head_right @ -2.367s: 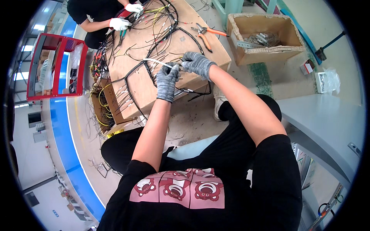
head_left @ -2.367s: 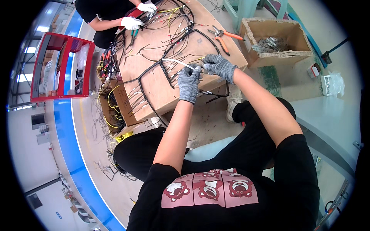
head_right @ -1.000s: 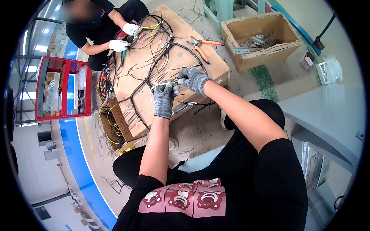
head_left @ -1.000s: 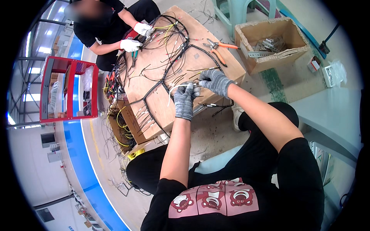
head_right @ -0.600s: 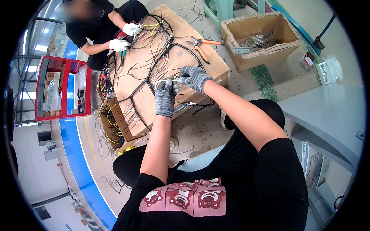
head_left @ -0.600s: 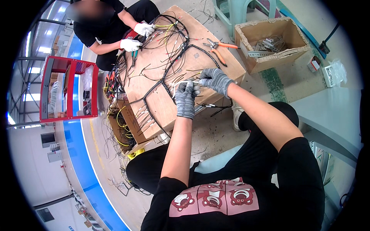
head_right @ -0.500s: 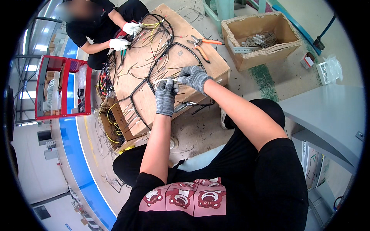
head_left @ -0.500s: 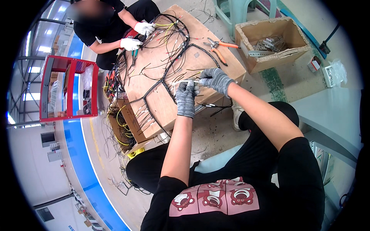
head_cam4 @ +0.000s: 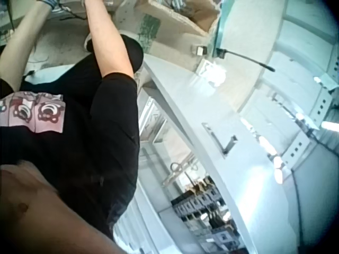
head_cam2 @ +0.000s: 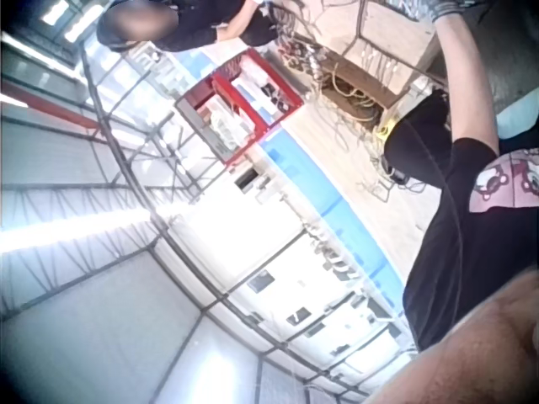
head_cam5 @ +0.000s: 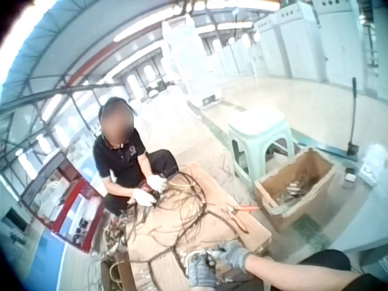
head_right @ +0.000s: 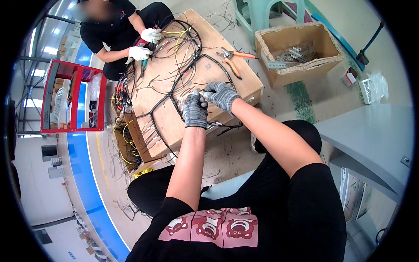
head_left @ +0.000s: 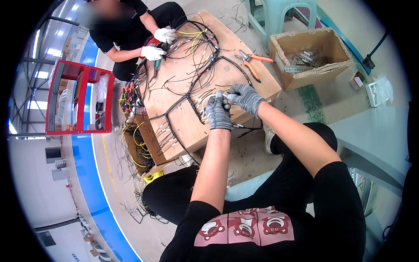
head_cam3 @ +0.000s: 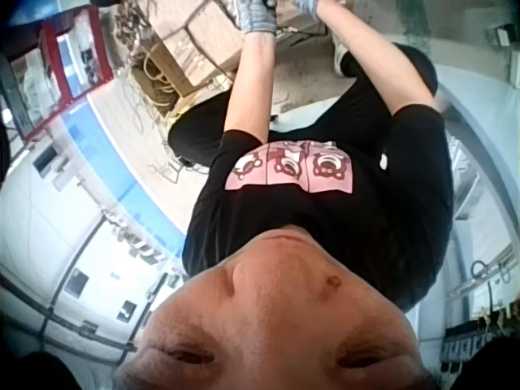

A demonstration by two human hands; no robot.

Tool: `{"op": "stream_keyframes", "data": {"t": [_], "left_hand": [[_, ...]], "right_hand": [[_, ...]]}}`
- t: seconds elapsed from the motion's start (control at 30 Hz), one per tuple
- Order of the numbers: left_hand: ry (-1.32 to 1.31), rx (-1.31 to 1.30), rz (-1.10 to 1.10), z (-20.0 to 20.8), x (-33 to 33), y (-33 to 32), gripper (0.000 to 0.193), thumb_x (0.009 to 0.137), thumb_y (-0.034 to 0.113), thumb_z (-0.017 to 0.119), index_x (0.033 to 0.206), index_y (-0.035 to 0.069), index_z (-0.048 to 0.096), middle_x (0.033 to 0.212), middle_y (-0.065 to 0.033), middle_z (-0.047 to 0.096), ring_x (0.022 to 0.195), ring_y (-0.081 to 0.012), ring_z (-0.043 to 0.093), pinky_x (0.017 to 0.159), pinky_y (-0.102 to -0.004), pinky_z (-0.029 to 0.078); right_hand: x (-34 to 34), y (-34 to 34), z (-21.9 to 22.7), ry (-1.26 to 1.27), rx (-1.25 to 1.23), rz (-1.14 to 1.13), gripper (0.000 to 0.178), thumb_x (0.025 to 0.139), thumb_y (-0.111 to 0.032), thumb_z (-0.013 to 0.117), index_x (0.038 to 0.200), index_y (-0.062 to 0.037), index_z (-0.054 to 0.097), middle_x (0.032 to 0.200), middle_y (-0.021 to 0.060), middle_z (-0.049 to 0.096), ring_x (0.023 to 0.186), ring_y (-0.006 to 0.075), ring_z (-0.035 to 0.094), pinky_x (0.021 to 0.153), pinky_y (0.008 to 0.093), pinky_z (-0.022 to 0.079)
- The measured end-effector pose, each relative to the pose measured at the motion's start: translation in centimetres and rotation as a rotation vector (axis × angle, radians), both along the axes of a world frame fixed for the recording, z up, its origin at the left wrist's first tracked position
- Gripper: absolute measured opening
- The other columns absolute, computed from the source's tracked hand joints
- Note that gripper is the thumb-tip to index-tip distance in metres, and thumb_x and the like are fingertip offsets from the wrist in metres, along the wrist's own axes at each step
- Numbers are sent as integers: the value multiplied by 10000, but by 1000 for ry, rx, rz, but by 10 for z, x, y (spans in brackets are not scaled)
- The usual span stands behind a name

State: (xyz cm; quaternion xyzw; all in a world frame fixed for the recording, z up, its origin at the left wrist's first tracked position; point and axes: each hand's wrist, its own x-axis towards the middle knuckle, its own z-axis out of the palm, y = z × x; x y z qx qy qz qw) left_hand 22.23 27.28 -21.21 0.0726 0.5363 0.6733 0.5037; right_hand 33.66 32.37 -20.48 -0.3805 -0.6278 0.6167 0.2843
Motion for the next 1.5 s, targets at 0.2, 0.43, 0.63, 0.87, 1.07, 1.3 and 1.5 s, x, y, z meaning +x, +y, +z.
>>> {"op": "stream_keyframes", "data": {"t": [0.2,0.43,0.63,0.87,1.07,1.3,1.5], "left_hand": [[-78,237,323,-15,-91,-12,139,871,113,534,750,67,482,593,1,461,473,-77,423,387,-172,364],[308,68,-88,-1,-28,-34,93,853,125,574,876,35,568,646,-2,520,503,-63,453,432,-170,389],[381,-92,-199,-6,-3,-23,95,859,121,570,890,33,577,647,-2,541,488,-57,460,434,-167,391],[406,-7,-181,-10,-4,-19,105,847,106,582,931,44,569,707,-10,562,563,-59,502,454,-175,411],[212,85,-115,-12,-15,-18,115,857,125,570,942,47,565,722,-19,571,565,-78,513,471,-189,431],[318,93,-167,-10,-15,-16,122,873,163,555,861,43,565,670,-14,556,532,-70,488,457,-186,404],[557,-67,-234,-18,-6,-17,141,870,170,558,854,32,585,628,-1,539,517,-60,462,471,-194,385]], "right_hand": [[-1,-3,-6,-93,142,54,188,792,-182,637,781,1,596,684,64,587,616,130,492,625,280,442],[-1,3,-15,-34,27,-22,182,743,-154,686,818,-5,614,724,66,613,656,139,528,657,271,454],[0,2,-20,1,34,-29,155,727,-96,684,837,-11,614,756,72,624,678,136,550,671,272,465],[-1,8,-31,12,-1,-19,185,724,-94,689,860,6,612,770,69,624,690,131,553,680,270,469],[10,7,-25,-166,92,52,191,725,-93,690,864,17,618,778,86,619,696,157,557,685,293,465],[12,4,-18,-113,119,-12,164,726,-128,678,813,-10,606,704,94,597,645,182,541,651,297,454],[9,8,-21,-154,93,36,199,720,-150,690,832,-1,621,729,109,612,666,197,559,665,310,459]]}}
